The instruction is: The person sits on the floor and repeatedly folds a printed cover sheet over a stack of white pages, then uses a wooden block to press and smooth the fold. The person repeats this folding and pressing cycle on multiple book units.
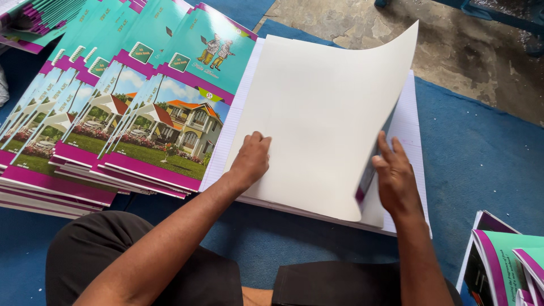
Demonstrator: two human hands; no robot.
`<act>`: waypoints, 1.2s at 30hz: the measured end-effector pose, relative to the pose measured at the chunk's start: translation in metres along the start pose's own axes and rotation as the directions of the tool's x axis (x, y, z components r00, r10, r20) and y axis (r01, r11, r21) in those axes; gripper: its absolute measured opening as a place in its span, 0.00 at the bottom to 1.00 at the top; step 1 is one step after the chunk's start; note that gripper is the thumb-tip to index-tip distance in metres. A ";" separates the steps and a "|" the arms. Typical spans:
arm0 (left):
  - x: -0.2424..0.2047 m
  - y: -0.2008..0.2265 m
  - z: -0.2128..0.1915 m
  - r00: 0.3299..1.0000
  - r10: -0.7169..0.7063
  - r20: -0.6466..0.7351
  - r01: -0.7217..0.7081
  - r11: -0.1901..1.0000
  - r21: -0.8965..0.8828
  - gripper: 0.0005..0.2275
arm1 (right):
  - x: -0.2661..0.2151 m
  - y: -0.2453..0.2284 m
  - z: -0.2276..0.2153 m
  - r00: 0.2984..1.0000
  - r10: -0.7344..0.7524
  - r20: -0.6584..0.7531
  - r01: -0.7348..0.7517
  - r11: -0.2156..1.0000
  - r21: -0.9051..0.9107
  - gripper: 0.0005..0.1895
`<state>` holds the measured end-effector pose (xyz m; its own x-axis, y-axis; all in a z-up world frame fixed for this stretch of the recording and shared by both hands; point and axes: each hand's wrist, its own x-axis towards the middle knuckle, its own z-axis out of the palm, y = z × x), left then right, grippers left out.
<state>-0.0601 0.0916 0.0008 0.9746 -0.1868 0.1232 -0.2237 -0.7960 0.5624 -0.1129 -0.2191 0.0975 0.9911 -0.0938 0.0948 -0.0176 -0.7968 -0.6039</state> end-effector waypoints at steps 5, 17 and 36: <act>0.007 -0.008 0.018 0.993 0.117 -0.028 -0.120 0.989 -0.090 0.24 | 0.010 -0.015 0.017 0.989 -0.122 0.086 0.138 0.967 -0.214 0.36; 0.031 -0.029 0.012 0.930 -0.228 0.287 0.363 0.681 -0.636 0.18 | 0.022 -0.061 0.070 0.829 -0.532 0.170 0.549 0.722 -0.422 0.31; 0.046 -0.025 0.010 0.879 -0.277 0.389 0.475 0.433 -0.766 0.12 | 0.100 -0.048 0.086 0.926 -0.377 0.035 0.376 0.907 -0.191 0.35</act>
<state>-0.0097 0.0976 -0.0157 0.9158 -0.1678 -0.3649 0.3714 0.0077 0.9284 -0.0015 -0.1391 0.0678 0.9286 0.2344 0.2877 0.3318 -0.8717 -0.3607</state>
